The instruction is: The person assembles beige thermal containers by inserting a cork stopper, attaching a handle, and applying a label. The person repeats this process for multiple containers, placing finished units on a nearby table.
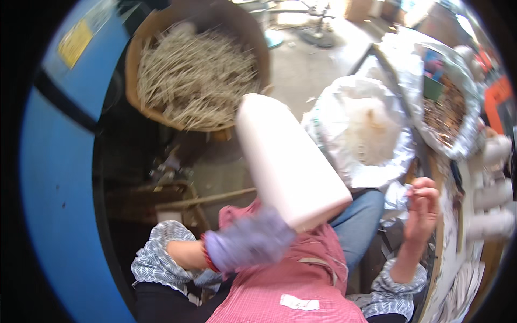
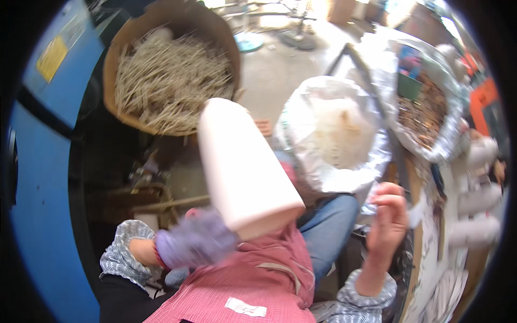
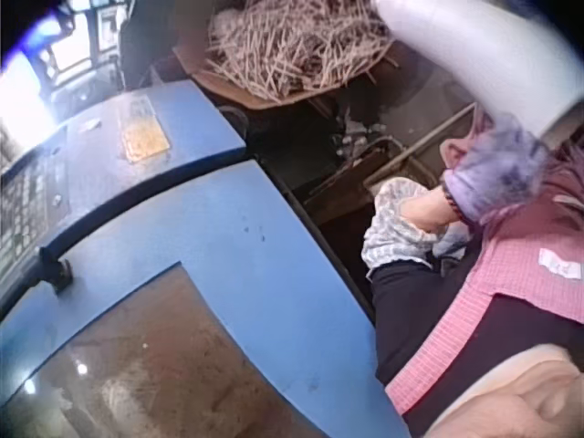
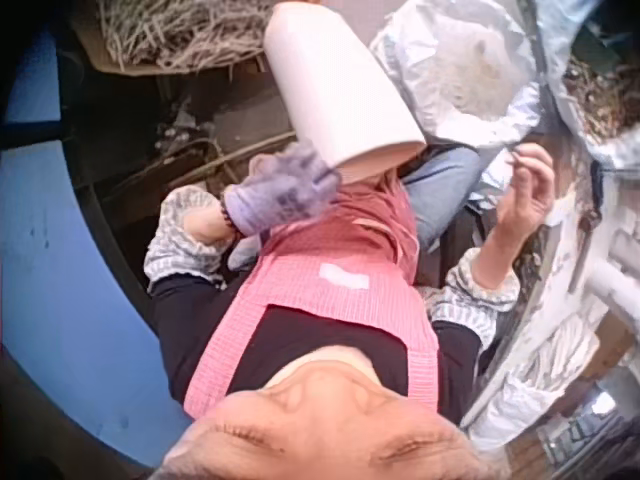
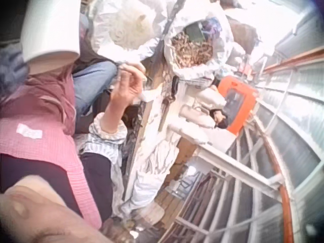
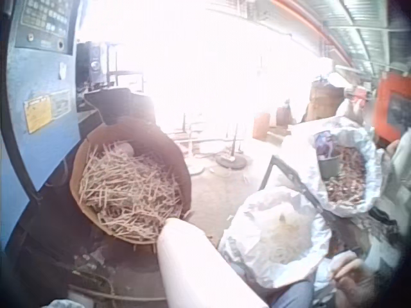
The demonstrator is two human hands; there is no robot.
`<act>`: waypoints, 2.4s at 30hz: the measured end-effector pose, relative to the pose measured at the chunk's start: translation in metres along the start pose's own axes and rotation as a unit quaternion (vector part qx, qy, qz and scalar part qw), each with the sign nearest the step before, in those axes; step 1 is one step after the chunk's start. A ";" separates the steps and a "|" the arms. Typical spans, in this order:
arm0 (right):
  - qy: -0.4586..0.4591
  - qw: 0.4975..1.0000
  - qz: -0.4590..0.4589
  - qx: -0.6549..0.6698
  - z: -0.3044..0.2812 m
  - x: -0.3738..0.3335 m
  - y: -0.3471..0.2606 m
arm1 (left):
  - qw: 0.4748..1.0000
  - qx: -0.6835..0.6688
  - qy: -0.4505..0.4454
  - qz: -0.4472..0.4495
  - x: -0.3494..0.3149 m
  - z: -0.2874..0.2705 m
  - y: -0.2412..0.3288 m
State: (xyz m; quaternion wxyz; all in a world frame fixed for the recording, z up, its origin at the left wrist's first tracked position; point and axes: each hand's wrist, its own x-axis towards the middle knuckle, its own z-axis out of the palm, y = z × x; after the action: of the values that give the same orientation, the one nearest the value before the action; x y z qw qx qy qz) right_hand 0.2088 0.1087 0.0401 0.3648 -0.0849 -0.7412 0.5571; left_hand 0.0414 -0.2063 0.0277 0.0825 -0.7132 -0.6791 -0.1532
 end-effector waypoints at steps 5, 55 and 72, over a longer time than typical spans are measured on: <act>-0.107 0.943 0.188 0.254 0.027 -0.062 0.028 | 0.948 0.023 -0.115 0.294 0.058 0.090 0.065; 0.299 0.913 0.265 0.084 0.001 -0.033 0.078 | 0.775 -0.526 -0.215 -0.277 0.343 0.130 -0.102; 0.320 0.927 0.189 0.048 0.004 -0.096 0.069 | 0.877 -0.422 -0.047 -0.226 0.287 0.105 -0.064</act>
State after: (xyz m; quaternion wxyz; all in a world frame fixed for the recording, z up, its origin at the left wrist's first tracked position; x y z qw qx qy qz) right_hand 0.2564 0.0799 -0.0640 0.4742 -0.3802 -0.5276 0.5935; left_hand -0.0023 0.1031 0.0183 -0.2957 -0.5138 -0.6955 -0.4061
